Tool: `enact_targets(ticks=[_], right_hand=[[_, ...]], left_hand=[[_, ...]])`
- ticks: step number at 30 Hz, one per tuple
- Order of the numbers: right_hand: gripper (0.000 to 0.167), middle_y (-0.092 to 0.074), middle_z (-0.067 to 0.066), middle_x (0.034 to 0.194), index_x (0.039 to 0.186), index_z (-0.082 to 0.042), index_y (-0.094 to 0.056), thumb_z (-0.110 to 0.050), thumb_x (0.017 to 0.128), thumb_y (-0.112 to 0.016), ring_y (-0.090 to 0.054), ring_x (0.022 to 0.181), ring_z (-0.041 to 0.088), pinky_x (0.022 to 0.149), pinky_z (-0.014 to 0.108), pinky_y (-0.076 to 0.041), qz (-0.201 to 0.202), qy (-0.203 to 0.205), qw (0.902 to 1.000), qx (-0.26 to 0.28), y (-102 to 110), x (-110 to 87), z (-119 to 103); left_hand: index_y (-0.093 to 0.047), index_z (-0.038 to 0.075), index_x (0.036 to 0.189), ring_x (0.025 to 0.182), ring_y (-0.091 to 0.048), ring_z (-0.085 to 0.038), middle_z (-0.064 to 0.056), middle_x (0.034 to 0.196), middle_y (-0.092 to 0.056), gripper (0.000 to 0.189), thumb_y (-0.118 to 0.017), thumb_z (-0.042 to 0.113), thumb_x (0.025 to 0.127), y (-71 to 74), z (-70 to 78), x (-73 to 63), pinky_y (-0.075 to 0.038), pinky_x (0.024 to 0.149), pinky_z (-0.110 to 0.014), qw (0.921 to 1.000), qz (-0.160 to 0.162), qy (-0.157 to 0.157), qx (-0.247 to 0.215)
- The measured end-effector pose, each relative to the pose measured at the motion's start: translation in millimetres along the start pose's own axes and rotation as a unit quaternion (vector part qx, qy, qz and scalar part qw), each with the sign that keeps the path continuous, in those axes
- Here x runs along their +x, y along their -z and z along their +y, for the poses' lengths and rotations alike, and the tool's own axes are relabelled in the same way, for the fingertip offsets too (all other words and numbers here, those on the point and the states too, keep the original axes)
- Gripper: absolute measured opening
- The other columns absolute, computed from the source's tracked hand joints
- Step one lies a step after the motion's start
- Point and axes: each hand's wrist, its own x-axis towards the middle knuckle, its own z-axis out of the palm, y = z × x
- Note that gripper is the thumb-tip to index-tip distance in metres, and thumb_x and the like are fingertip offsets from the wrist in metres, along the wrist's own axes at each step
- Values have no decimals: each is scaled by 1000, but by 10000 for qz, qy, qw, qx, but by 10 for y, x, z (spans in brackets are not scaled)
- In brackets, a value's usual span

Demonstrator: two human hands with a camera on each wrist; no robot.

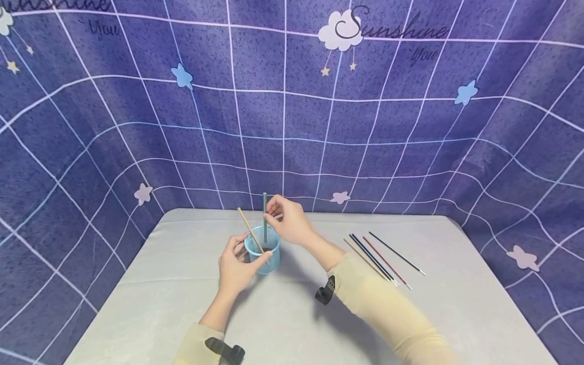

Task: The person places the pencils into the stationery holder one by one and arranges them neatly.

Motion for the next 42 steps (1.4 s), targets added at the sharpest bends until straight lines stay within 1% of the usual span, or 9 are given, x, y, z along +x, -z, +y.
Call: enact_targets(ticks=[4,8,12,19,30,36,42], right_hand=[[9,-76,9,98,102,-6,-64,-7,100,-73,-78,91,21,76,14,-64,-185,2,9997,-149,-82,-13,14],[10,-77,9,96,102,-5,-65,-7,99,-74,-78,89,21,75,12,-63,-365,-15,9983,-448,-130,-26,-17],[9,-77,10,94,101,-4,-65,-6,99,-74,-77,85,19,73,12,-62,-474,60,9963,-718,-167,-20,-41],[8,-76,8,87,96,-5,-66,-3,96,-73,-71,74,13,64,11,-57,-676,113,9900,-1232,-258,8,-48],[5,-79,8,89,97,-4,-71,-6,97,-75,-75,76,16,65,14,-60,-767,-68,9822,-1715,-378,129,-68],[7,-81,8,92,102,-4,-75,-10,99,-74,-78,80,16,68,13,-63,-876,-135,9783,-1870,-418,155,-58],[7,-82,10,93,101,-2,-76,-7,99,-72,-80,82,18,69,14,-64,-780,-55,9830,-1659,-410,156,-52]], left_hand=[[-60,1,134,125,-72,-35,-18,139,-71,77,-102,19,72,13,8,-11,-63,104,-44,10000,-19,-10,-5],[-59,1,135,126,-72,-37,-19,139,-71,77,-101,20,73,15,13,-12,-63,104,-46,10000,-45,-2,7],[-59,1,135,126,-72,-36,-18,138,-72,77,-100,21,74,15,12,-6,-63,104,-44,10000,-79,4,3],[-58,1,136,126,-72,-35,-16,138,-72,76,-100,20,75,20,15,-6,-63,104,-43,9999,-161,-30,-26],[-60,0,134,125,-72,-38,-19,136,-72,74,-100,19,74,19,14,-8,-63,103,-45,9999,-50,-115,-52],[-60,1,134,126,-72,-37,-19,137,-72,74,-100,19,75,23,18,-12,-63,104,-45,9999,-113,-92,35],[-59,1,135,127,-71,-37,-18,139,-71,75,-100,18,75,22,7,-2,-63,104,-45,9998,-121,-82,94]])
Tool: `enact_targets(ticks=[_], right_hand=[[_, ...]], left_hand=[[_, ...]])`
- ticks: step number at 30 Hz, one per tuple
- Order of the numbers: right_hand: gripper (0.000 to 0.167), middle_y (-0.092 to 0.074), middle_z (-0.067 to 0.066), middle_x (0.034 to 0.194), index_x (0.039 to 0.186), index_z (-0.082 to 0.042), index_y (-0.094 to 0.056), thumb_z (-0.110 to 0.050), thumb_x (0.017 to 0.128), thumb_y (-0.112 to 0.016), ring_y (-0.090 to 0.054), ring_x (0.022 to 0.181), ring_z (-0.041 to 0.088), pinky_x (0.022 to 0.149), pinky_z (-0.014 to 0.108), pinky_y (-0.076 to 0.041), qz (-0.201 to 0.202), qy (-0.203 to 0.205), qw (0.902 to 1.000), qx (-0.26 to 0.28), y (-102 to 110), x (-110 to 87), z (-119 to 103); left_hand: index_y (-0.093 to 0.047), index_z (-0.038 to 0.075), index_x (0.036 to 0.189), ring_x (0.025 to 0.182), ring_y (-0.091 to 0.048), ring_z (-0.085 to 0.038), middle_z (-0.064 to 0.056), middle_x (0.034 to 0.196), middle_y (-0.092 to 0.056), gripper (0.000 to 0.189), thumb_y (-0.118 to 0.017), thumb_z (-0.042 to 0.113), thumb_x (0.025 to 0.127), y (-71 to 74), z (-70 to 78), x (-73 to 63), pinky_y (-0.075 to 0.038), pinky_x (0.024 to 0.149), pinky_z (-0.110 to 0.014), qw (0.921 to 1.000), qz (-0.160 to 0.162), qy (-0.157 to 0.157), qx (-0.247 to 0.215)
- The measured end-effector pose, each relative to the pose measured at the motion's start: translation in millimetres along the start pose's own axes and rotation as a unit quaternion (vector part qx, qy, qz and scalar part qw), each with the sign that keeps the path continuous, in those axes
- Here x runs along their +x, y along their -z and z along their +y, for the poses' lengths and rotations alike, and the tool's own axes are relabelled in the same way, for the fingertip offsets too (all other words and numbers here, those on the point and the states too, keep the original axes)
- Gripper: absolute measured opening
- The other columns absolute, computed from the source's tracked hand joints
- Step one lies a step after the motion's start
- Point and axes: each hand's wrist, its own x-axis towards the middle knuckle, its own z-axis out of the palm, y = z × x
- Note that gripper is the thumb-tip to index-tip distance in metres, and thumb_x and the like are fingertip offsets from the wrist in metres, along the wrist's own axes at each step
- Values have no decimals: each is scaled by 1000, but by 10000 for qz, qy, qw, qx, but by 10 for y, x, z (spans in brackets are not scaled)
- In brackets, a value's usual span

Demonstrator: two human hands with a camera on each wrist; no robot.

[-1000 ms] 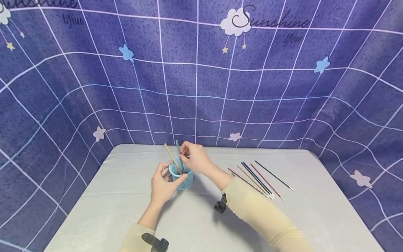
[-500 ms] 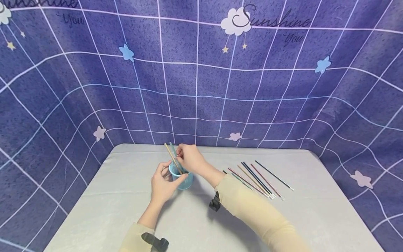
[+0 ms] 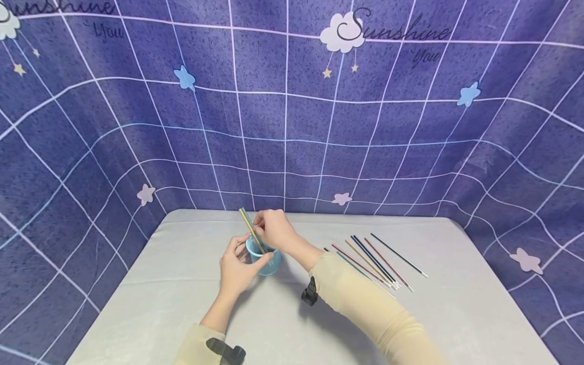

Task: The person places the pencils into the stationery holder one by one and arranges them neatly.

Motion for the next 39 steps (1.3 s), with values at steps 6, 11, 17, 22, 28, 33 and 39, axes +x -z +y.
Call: enact_targets(ticks=[6,11,17,22,28,33,39], right_hand=[[7,-81,12,95,103,-1,-76,-5,100,-71,-79,83,20,72,20,-66,69,45,9998,160,165,-48,30],[7,-82,11,94,103,-2,-77,-5,99,-72,-78,80,21,71,24,-66,234,7,9997,79,387,-84,119],[7,-82,10,94,102,-3,-77,-6,97,-74,-78,81,20,73,29,-67,496,-76,9987,60,740,-195,262],[10,-82,10,98,106,-3,-77,-7,99,-73,-78,85,21,78,30,-69,519,-182,9985,1,1005,-349,384],[11,-82,10,97,107,-3,-77,-7,98,-73,-79,84,21,80,34,-69,667,-276,9974,-26,1239,-536,520],[12,-82,9,94,107,-2,-77,-6,96,-74,-79,82,22,78,39,-69,841,-274,9960,-145,1373,-678,626],[12,-82,9,94,107,-4,-77,-7,95,-76,-78,81,23,78,44,-68,935,-357,9945,-315,1458,-838,737]], left_hand=[[-59,2,135,126,-72,-34,-15,139,-72,75,-100,21,75,-4,18,-5,-63,104,-42,9999,-3,63,-102],[-59,-2,134,124,-73,-37,-19,137,-72,77,-101,21,73,-2,15,2,-63,103,-44,9999,90,45,-88],[-60,1,134,124,-73,-36,-20,135,-73,77,-102,21,72,3,13,8,-63,103,-44,9999,128,55,-9],[-60,3,133,126,-72,-36,-19,137,-72,76,-101,23,72,2,12,3,-63,105,-44,9999,69,88,49],[-60,3,133,126,-72,-39,-21,139,-70,77,-102,23,71,3,7,1,-62,105,-44,9999,63,74,71],[-60,3,133,126,-72,-37,-20,139,-70,77,-102,23,71,1,-16,4,-62,105,-43,9999,48,91,112],[-61,4,132,126,-72,-35,-18,139,-71,76,-102,24,71,2,-6,8,-62,105,-42,9999,38,141,74]])
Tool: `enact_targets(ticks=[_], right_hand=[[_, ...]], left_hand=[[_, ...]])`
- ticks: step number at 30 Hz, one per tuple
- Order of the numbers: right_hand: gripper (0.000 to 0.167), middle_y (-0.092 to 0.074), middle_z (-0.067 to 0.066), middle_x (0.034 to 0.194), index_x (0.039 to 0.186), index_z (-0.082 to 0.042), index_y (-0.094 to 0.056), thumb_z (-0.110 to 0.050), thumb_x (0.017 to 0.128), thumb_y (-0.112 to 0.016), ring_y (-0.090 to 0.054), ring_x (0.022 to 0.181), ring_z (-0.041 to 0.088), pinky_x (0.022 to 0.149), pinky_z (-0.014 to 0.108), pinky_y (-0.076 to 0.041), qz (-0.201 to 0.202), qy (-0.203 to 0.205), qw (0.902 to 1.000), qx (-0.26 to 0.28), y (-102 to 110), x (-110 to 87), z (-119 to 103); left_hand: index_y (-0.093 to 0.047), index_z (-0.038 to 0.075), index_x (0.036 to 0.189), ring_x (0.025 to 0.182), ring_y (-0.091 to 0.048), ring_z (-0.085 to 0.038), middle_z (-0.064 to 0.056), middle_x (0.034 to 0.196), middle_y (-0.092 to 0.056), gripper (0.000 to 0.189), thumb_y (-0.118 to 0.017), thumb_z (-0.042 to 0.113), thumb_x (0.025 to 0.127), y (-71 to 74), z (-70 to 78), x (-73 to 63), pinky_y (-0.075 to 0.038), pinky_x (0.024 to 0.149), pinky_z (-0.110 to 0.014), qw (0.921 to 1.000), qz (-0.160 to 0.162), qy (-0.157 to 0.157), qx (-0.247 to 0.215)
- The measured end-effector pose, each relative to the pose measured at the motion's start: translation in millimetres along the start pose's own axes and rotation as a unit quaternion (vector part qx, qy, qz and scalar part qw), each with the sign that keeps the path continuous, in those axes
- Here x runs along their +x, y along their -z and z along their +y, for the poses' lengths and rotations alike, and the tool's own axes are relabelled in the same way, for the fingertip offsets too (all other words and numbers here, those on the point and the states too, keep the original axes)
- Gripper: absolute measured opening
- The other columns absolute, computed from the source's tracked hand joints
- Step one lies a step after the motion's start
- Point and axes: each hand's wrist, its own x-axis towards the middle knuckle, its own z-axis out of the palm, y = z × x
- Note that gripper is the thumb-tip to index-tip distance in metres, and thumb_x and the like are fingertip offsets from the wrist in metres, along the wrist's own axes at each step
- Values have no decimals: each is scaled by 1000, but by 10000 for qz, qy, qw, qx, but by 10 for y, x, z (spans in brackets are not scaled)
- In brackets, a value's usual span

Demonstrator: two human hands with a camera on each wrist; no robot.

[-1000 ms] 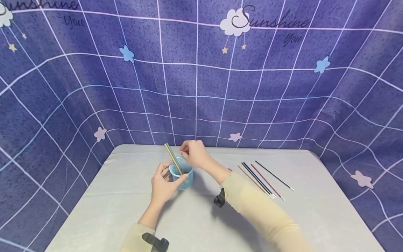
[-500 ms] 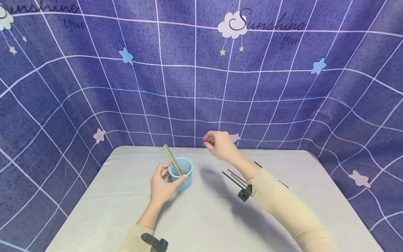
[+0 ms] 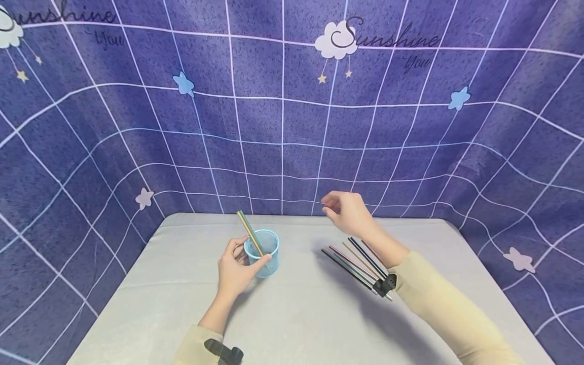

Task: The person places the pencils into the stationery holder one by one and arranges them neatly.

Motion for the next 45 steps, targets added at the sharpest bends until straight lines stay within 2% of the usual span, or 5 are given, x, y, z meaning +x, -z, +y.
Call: enact_targets(ticks=[16,23,30,37,45], right_hand=[[10,-80,10,83,101,0,-77,-3,91,-76,-74,69,17,65,34,-67,-240,107,9994,-224,-45,-475,407],[11,-80,6,84,101,-2,-77,-7,91,-77,-72,70,12,66,30,-65,-648,-193,9974,-251,-217,-707,554],[6,-77,0,79,95,-4,-77,-4,89,-79,-65,66,4,60,18,-57,-980,-117,9944,-376,-427,-931,644],[9,-75,-1,76,86,-6,-74,-1,85,-82,-69,69,8,65,23,-62,-1056,197,9927,-556,-519,-1063,651],[7,-76,-2,77,86,-7,-78,-2,84,-83,-70,71,10,69,26,-65,-1418,-40,9869,-772,-594,-1110,646]], left_hand=[[-60,3,134,127,-72,-36,-18,139,-71,78,-102,25,72,13,24,-8,-62,106,-42,10000,-29,78,24],[-60,4,133,127,-72,-36,-19,138,-72,76,-101,26,72,14,24,-5,-62,106,-42,10000,-23,56,24],[-60,4,133,127,-71,-36,-19,139,-71,77,-101,26,72,12,29,-5,-61,107,-43,10000,-41,66,20],[-61,3,133,128,-71,-36,-18,140,-71,77,-101,24,72,-2,24,-6,-61,108,-43,10000,-33,70,23],[-60,4,133,128,-71,-36,-19,139,-71,76,-101,24,72,5,22,-10,-61,108,-44,10000,-23,80,25]])
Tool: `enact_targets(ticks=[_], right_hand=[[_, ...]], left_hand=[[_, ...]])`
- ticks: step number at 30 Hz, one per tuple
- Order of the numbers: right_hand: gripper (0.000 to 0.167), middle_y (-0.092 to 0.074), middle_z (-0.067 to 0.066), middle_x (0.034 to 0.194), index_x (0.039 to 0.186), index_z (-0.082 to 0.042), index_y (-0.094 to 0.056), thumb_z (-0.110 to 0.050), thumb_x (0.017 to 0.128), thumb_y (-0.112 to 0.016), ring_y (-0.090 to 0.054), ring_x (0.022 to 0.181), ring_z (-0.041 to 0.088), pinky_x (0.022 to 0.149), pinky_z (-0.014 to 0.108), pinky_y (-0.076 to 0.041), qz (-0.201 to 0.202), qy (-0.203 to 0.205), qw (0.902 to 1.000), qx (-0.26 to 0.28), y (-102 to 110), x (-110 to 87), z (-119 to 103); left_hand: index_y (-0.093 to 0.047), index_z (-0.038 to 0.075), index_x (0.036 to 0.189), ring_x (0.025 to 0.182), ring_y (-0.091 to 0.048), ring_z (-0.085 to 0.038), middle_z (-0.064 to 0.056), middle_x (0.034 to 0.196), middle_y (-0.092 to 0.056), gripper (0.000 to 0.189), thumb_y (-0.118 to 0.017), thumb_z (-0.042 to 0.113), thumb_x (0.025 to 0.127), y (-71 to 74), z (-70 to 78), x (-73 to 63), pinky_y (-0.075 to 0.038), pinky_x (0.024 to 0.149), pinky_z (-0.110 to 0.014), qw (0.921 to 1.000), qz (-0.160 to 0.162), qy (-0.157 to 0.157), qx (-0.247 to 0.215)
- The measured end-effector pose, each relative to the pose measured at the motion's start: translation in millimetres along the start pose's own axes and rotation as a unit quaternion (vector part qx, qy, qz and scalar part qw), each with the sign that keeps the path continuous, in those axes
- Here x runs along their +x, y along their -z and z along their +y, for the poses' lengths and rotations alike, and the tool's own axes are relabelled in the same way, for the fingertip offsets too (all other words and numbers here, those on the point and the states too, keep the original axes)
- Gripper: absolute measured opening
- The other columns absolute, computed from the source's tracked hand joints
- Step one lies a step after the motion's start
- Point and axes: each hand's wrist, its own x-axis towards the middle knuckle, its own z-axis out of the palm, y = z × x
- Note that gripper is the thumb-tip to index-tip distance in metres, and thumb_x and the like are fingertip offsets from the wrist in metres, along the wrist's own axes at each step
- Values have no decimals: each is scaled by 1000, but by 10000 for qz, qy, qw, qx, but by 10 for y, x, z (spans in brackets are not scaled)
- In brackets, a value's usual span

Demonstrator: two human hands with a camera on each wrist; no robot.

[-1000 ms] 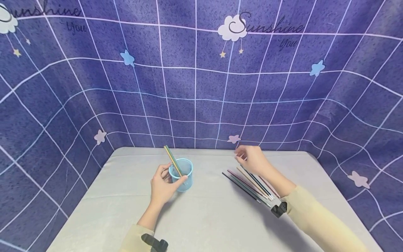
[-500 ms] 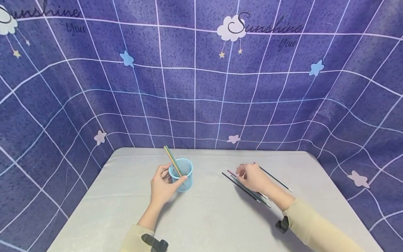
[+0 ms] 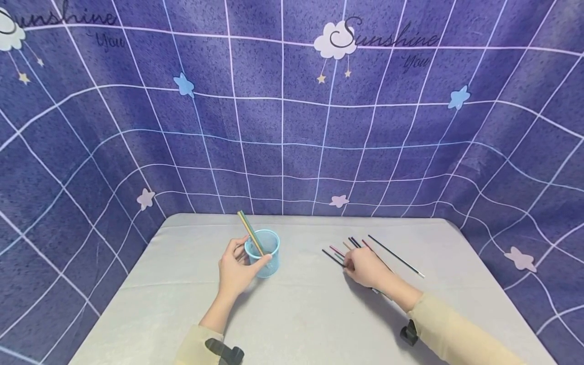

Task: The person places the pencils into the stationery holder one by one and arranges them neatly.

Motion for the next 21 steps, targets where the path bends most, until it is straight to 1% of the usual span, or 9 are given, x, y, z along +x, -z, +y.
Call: enact_targets(ticks=[7,10,13,14,15,16,17,19,21], right_hand=[[10,-70,-6,68,80,-9,-77,-3,83,-84,-59,62,4,59,20,-57,-57,-84,9998,-185,-50,-2,22],[8,-71,-6,68,80,-9,-79,-3,82,-85,-59,61,3,59,19,-57,-41,-132,9998,-164,-54,-1,27],[7,-73,-5,69,81,-8,-80,-4,80,-85,-60,63,3,62,25,-62,-36,-92,9998,-161,-48,12,29],[7,-72,-5,69,80,-8,-79,-5,80,-85,-60,63,3,69,30,-65,-28,-65,9999,-157,-41,20,30],[8,-71,-6,68,79,-9,-79,-5,80,-85,-60,62,4,70,34,-66,-9,-52,9999,-137,-30,32,31],[8,-70,-6,67,79,-9,-78,-5,81,-85,-59,62,4,82,43,-67,-1,-20,9999,-110,-16,46,30],[9,-69,-7,66,78,-10,-77,-5,81,-85,-58,61,4,87,48,-65,19,13,10000,-93,4,62,30],[11,-68,-8,65,78,-11,-76,-5,81,-84,-57,60,3,87,50,-64,112,25,9999,-1,53,106,26],[12,-69,-8,65,78,-12,-74,-5,82,-83,-57,60,3,79,42,-64,185,8,9998,100,121,161,14]], left_hand=[[-60,3,133,127,-71,-37,-20,139,-71,77,-101,23,72,0,-7,-1,-61,107,-45,10000,9,3,12],[-60,3,134,128,-71,-36,-19,139,-71,77,-101,23,72,0,0,-1,-61,108,-44,10000,-1,16,37],[-61,4,133,127,-71,-36,-19,139,-71,76,-101,23,72,2,6,-1,-61,107,-44,10000,-3,33,44],[-61,4,133,127,-71,-36,-19,138,-71,76,-101,23,72,3,8,-2,-61,107,-44,10000,0,32,52],[-61,4,133,127,-71,-36,-19,138,-71,76,-101,23,72,4,11,-3,-61,107,-43,10000,-2,31,57],[-61,4,134,127,-71,-37,-19,138,-71,76,-101,23,72,5,10,-2,-61,107,-43,10000,-6,25,65],[-61,5,133,127,-72,-37,-19,138,-72,76,-101,23,72,6,12,-1,-61,107,-43,10000,-6,24,63],[-61,5,133,127,-71,-37,-19,138,-71,76,-101,23,72,7,12,-1,-61,107,-43,10000,-17,16,64],[-61,5,133,127,-71,-36,-19,138,-71,75,-101,24,72,7,9,2,-61,107,-43,10000,-27,42,45]])
